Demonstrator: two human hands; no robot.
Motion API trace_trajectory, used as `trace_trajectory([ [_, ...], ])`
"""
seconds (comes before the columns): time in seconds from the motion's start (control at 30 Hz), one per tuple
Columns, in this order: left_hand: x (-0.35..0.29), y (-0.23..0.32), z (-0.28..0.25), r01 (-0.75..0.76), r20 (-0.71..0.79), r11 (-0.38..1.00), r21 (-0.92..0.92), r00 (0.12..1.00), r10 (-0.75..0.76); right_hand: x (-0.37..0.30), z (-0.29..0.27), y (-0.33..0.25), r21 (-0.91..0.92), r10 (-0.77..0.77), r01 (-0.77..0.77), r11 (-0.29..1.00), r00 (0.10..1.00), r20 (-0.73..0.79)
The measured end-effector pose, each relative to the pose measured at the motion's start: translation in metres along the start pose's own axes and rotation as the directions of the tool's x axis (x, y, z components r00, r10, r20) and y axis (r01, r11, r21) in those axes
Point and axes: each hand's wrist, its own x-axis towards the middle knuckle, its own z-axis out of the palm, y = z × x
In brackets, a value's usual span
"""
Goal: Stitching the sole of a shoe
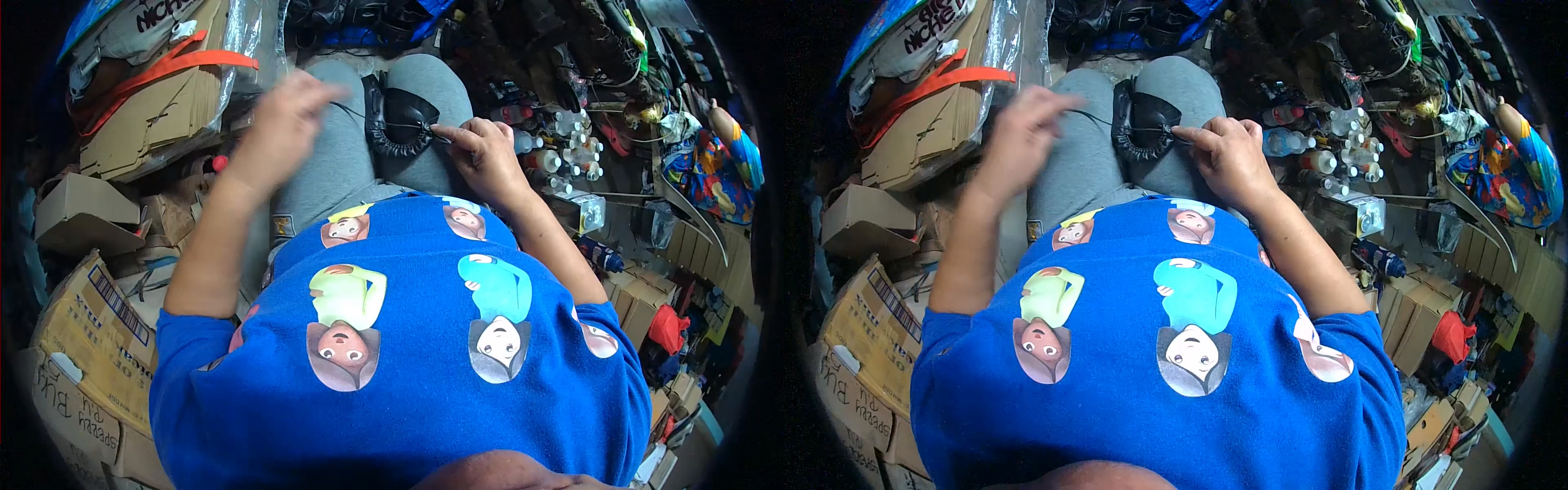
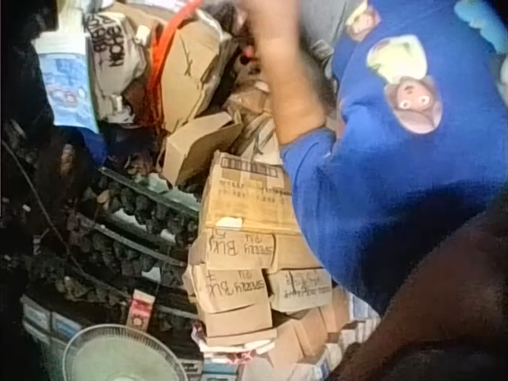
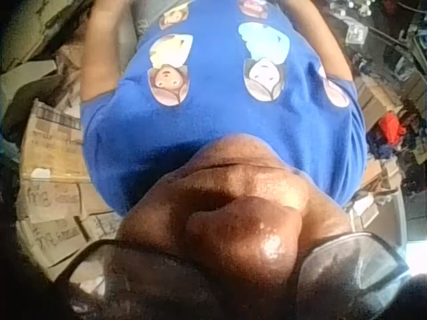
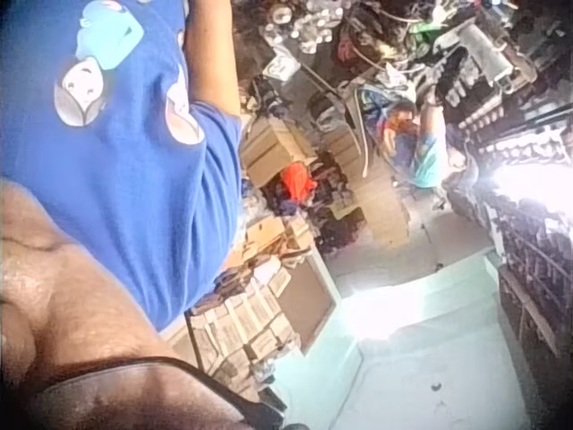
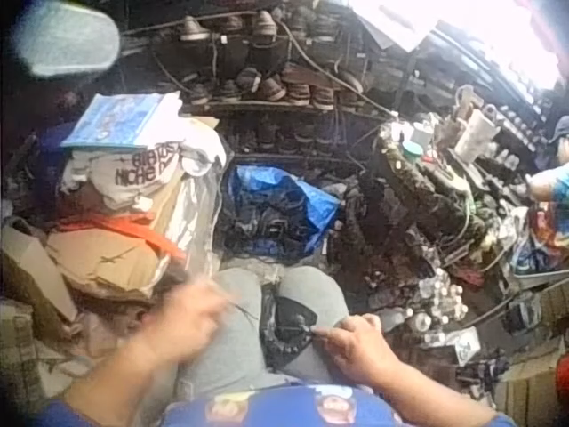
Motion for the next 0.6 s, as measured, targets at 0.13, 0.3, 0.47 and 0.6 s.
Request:
trace_trajectory([
  [0.13,-0.006,0.004,0.050,-0.173,0.018,0.921,0.348,0.984,0.178,0.003,-0.001,0.001,0.050,0.034,-0.034,0.998,0.999,0.019],
  [0.3,0.018,-0.009,0.062,-0.126,-0.021,0.979,0.162,0.991,0.132,0.020,-0.010,0.016,0.356,0.122,-0.180,0.917,0.976,0.180],
  [0.47,0.023,-0.015,0.065,-0.091,0.087,0.995,0.051,0.992,0.087,0.034,-0.011,0.027,0.380,0.064,-0.171,0.909,0.959,0.277],
  [0.6,0.023,-0.014,0.065,-0.073,0.095,0.995,0.067,0.993,0.066,0.039,-0.011,0.029,0.396,0.067,-0.199,0.897,0.944,0.323],
])
